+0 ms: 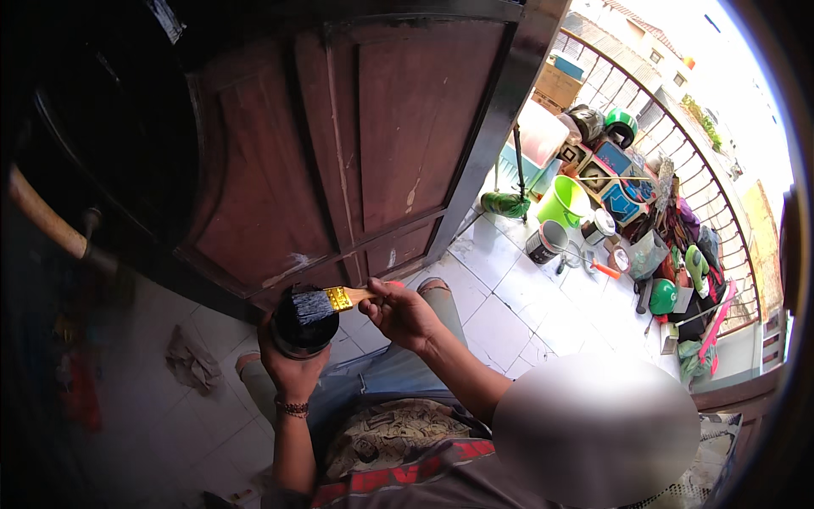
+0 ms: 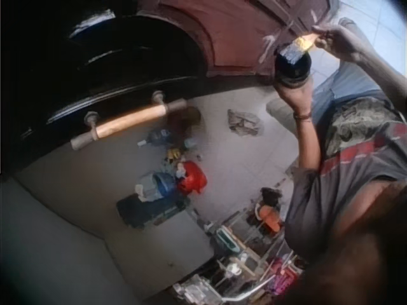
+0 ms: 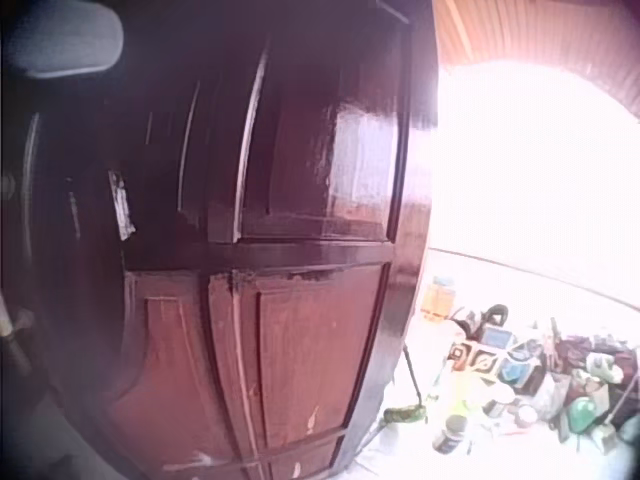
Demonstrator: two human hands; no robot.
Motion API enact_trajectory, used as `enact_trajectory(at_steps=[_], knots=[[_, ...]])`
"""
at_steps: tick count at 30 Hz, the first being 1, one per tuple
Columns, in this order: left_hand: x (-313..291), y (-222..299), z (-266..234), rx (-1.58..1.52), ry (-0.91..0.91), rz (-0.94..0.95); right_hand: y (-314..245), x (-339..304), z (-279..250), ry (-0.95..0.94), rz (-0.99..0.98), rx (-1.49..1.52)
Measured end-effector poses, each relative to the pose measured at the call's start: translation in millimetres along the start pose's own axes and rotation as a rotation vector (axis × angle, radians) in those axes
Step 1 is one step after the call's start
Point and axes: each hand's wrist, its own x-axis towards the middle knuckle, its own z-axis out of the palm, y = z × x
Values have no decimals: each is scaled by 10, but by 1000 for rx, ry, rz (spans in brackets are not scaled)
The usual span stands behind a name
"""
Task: The person paints a reddish-brown wooden door with black paint using a brush. They repeatedly dip the brush into a paint can and apply paint to the door surface and edges.
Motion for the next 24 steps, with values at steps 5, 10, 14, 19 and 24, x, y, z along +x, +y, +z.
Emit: enact_trajectory(at_steps=[5,10,14,19,24], knots=[[-76,-22,255,4,-84,-57,-224,-210,-365,-50,-1,-48],[-70,-78,425,-57,-118,-108,-603,-381,-498,51,-221,-102],[-35,137,551,-204,-104,-156,-1104,-432,-452,56,-544,-192],[-115,150,547,-208,-95,-162,-1781,-281,-80,38,-1136,-425],[-133,288,567,-125,-167,-226,-2377,49,584,19,-1703,-563]])
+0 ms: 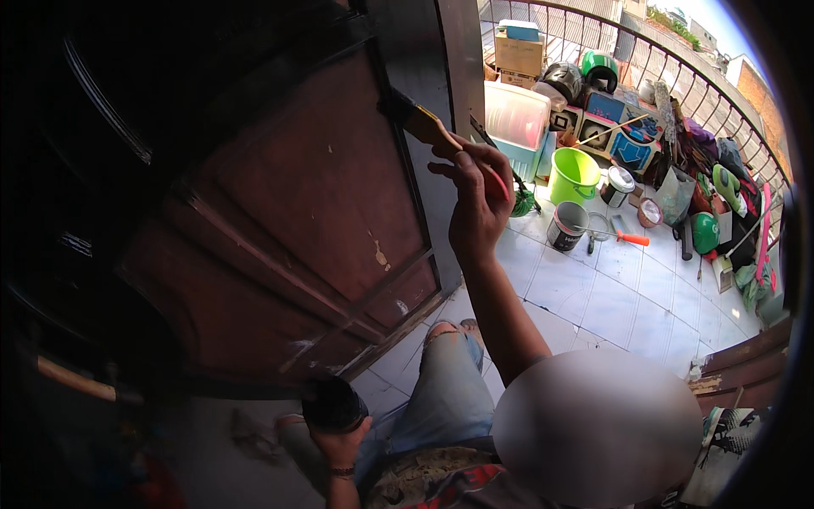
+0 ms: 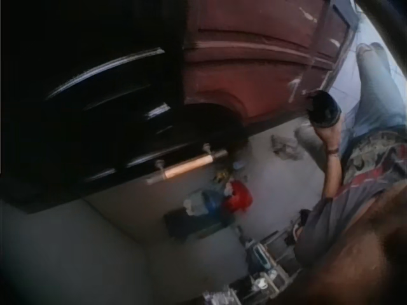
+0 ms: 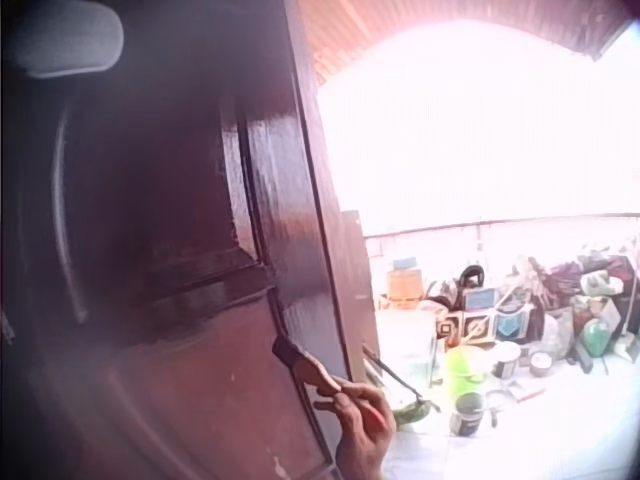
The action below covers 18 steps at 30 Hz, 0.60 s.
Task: The person paints a reddish-brown wooden door with black paint using a brush. They repeatedly dip the brush into a paint can and apply paint to the door surface and edges.
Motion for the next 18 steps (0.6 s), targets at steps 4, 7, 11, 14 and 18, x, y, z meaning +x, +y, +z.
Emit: enact_trajectory(at_steps=[4,7,11,14,18], knots=[[29,-22,110,172,-50,84,190,348,153,22,-225,-76],[84,-64,168,193,-111,114,290,529,206,0,-281,-142],[80,-122,291,95,-83,53,201,728,254,-67,-315,-249],[103,-127,339,39,-82,32,210,836,190,-107,-348,-362],[124,-208,384,20,-95,32,48,848,125,-193,-356,-555]])
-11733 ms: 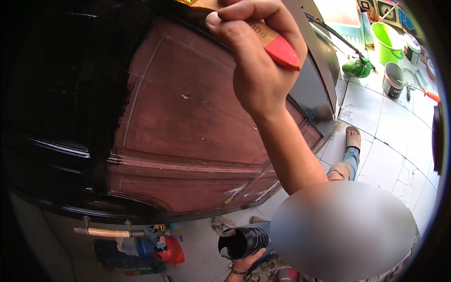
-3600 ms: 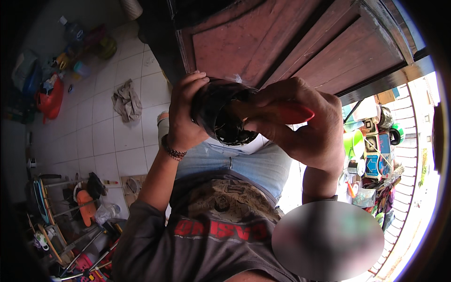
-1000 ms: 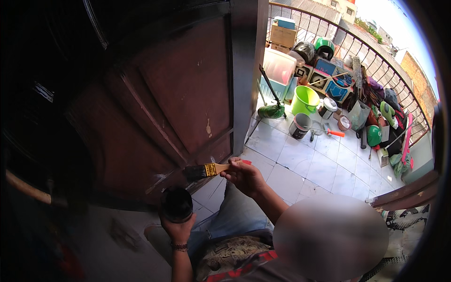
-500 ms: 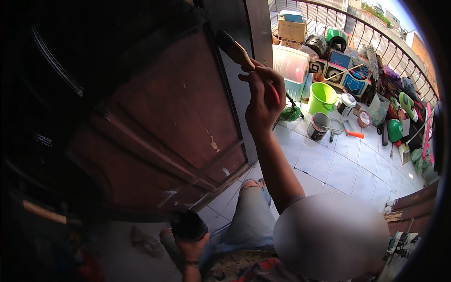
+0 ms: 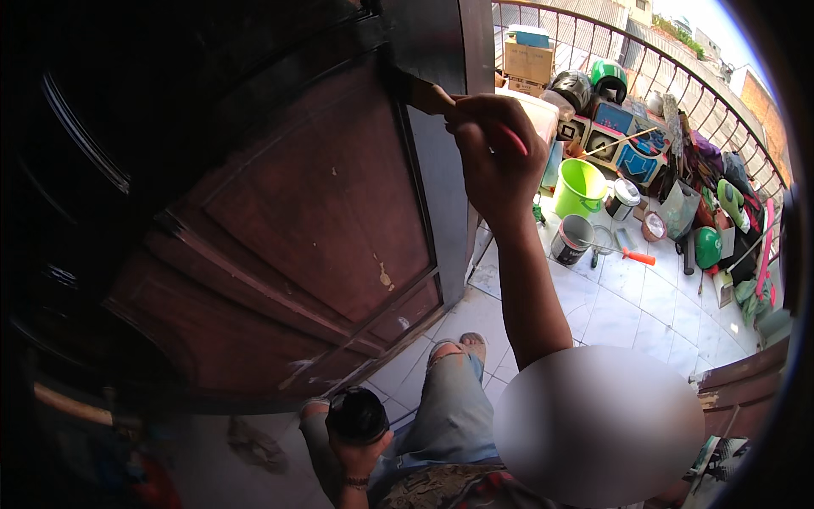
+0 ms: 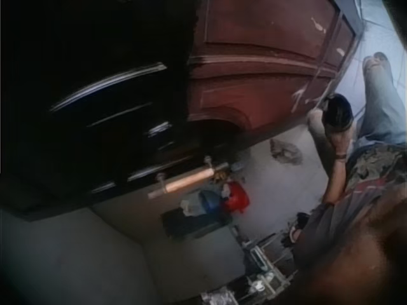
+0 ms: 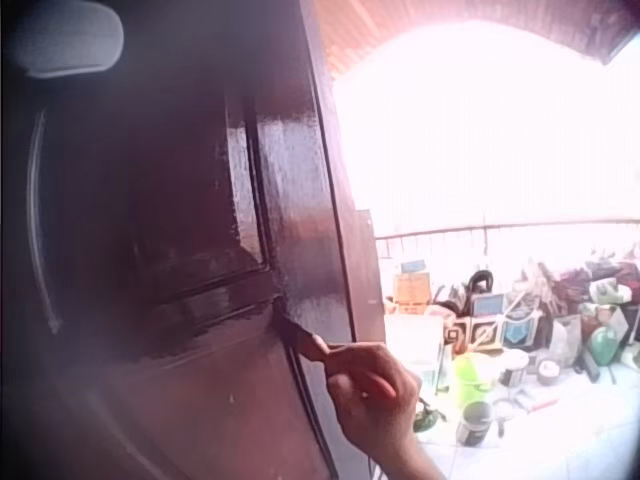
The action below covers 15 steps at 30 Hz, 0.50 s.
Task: The person paints a reddish-brown wooden door with black paint using a brush. They repeatedly dip the brush into a paint can and apply paint to the door surface and edges.
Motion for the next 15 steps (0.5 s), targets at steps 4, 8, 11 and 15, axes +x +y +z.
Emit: enact_trajectory(at_steps=[4,8,11,15], knots=[[29,-127,14,60,-91,31,-112,115,9,-44,-111,-59],[44,-151,16,99,-162,48,-167,63,-32,-183,-130,-164],[105,45,90,-27,-127,15,-292,215,-29,-205,-180,-167],[92,-106,99,-106,-122,-18,-326,536,-32,-265,-206,-209]])
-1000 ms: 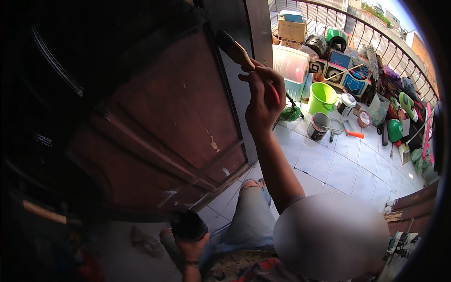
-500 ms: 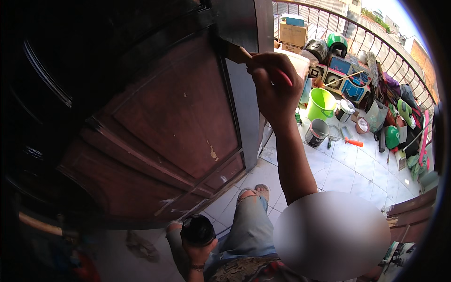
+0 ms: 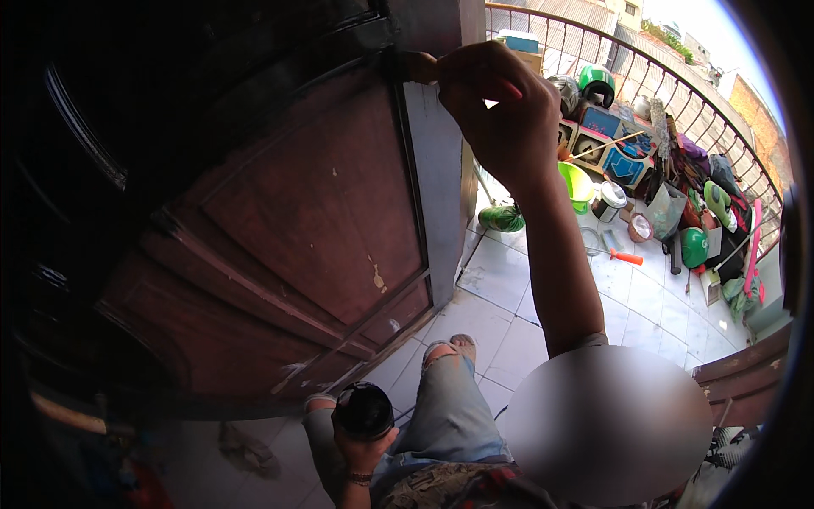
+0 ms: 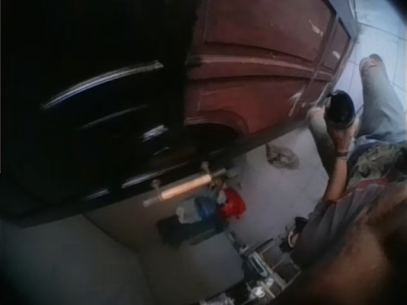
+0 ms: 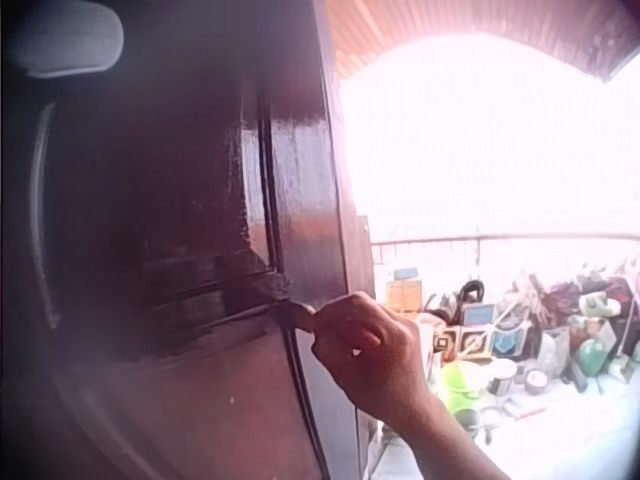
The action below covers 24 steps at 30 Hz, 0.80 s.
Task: The person paints a reddish-brown wooden door with black paint using a brush. They repeatedly dip the brush into a paint can and apply paint to the door surface and edges.
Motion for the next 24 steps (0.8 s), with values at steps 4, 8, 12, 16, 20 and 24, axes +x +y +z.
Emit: enact_trajectory(at_steps=[4,8,12,16,20,24], knots=[[0,-37,-26,-3,19,10,-65,2,-80,-11,33,-26],[16,-6,-24,-32,45,-20,-12,-10,-8,-50,-21,-4],[11,-7,-37,-9,38,-9,44,107,29,88,-61,-21],[-11,-55,-77,-4,34,-10,-136,-3,17,92,-21,-51],[7,54,-58,-38,29,-17,-123,-34,54,23,-80,-40],[0,91,-53,-39,35,-8,-61,-51,43,196,-101,-71]])
